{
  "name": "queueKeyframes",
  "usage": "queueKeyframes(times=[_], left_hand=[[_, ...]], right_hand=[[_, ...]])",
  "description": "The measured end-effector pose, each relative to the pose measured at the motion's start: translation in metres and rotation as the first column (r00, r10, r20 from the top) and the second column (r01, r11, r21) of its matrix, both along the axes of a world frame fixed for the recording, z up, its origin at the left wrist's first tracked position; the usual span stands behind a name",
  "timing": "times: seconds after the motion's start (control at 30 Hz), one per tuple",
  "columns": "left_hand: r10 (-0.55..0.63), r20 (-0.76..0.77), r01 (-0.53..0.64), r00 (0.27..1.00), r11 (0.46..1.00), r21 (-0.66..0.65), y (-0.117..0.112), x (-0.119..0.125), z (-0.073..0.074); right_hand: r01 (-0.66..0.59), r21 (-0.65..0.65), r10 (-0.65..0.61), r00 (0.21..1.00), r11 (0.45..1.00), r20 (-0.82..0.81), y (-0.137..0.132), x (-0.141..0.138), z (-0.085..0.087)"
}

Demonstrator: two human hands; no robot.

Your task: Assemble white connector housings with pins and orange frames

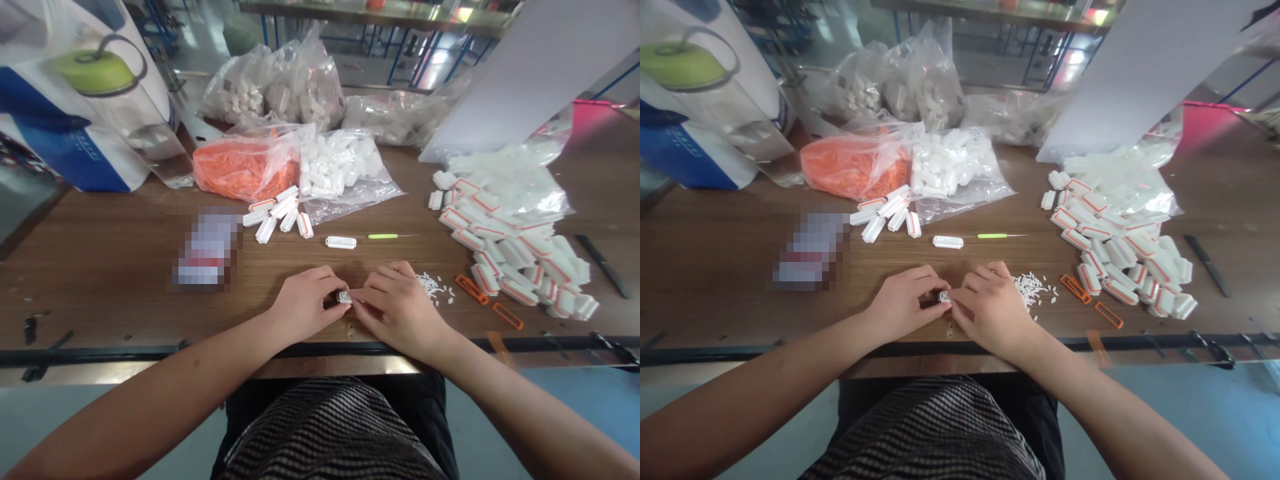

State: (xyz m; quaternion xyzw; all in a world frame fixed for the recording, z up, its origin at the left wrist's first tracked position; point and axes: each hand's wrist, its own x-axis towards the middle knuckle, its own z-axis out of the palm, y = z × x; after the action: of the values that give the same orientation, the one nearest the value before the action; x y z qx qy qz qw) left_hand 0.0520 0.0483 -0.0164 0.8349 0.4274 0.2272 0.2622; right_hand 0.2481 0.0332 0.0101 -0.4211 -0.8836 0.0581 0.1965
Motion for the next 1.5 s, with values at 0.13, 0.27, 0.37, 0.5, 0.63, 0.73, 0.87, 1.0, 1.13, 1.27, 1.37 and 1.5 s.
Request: queueKeyframes(times=[0.13, 0.27, 0.37, 0.5, 0.63, 0.73, 0.87, 1.0, 1.13, 1.27, 1.37, 1.5], left_hand=[[0.003, -0.005, -0.003, 1.0, 1.0, -0.004, 0.001, -0.001, 0.002], [0.001, -0.01, -0.001, 1.0, 1.0, 0.007, 0.001, -0.002, 0.003], [0.003, -0.011, -0.003, 1.0, 1.0, 0.006, 0.002, -0.001, 0.003], [-0.003, -0.02, 0.004, 1.0, 1.0, 0.019, 0.002, -0.001, 0.003], [-0.002, -0.01, 0.002, 1.0, 0.999, 0.042, 0.002, -0.001, 0.002], [-0.004, -0.009, 0.004, 1.0, 0.999, 0.045, 0.002, -0.001, 0.001], [-0.012, -0.012, 0.012, 1.0, 0.999, 0.037, 0.003, -0.002, 0.002], [-0.009, -0.02, 0.009, 1.0, 0.999, 0.036, 0.003, -0.002, 0.003], [-0.014, -0.017, 0.015, 1.0, 0.999, 0.047, 0.004, -0.002, 0.003], [-0.028, -0.012, 0.028, 1.0, 0.998, 0.052, 0.004, -0.002, 0.003], [-0.021, -0.014, 0.021, 1.0, 0.999, 0.049, 0.004, -0.001, 0.004], [-0.015, -0.014, 0.016, 1.0, 0.999, 0.036, 0.004, -0.001, 0.004]], right_hand=[[0.006, -0.018, -0.006, 1.0, 1.0, 0.013, -0.004, 0.0, -0.001], [0.22, -0.09, -0.232, 0.959, 0.971, -0.161, -0.002, 0.041, 0.003], [0.504, -0.166, -0.511, 0.86, 0.848, 0.0, 0.002, 0.095, 0.005], [0.659, -0.271, -0.638, 0.75, 0.701, 0.174, 0.001, 0.143, 0.002], [0.669, -0.244, -0.626, 0.743, 0.702, 0.236, -0.003, 0.142, -0.005], [0.623, -0.183, -0.579, 0.778, 0.76, 0.243, -0.004, 0.134, -0.006], [0.535, -0.189, -0.499, 0.841, 0.823, 0.208, -0.003, 0.14, -0.005], [0.524, -0.193, -0.505, 0.852, 0.83, 0.139, -0.005, 0.152, -0.005], [0.574, -0.166, -0.545, 0.817, 0.802, 0.19, -0.007, 0.148, -0.006], [0.528, -0.18, -0.489, 0.844, 0.83, 0.222, -0.004, 0.142, -0.006], [0.482, -0.173, -0.447, 0.87, 0.859, 0.208, -0.003, 0.147, -0.006], [0.489, -0.163, -0.464, 0.87, 0.857, 0.168, -0.003, 0.155, -0.007]])
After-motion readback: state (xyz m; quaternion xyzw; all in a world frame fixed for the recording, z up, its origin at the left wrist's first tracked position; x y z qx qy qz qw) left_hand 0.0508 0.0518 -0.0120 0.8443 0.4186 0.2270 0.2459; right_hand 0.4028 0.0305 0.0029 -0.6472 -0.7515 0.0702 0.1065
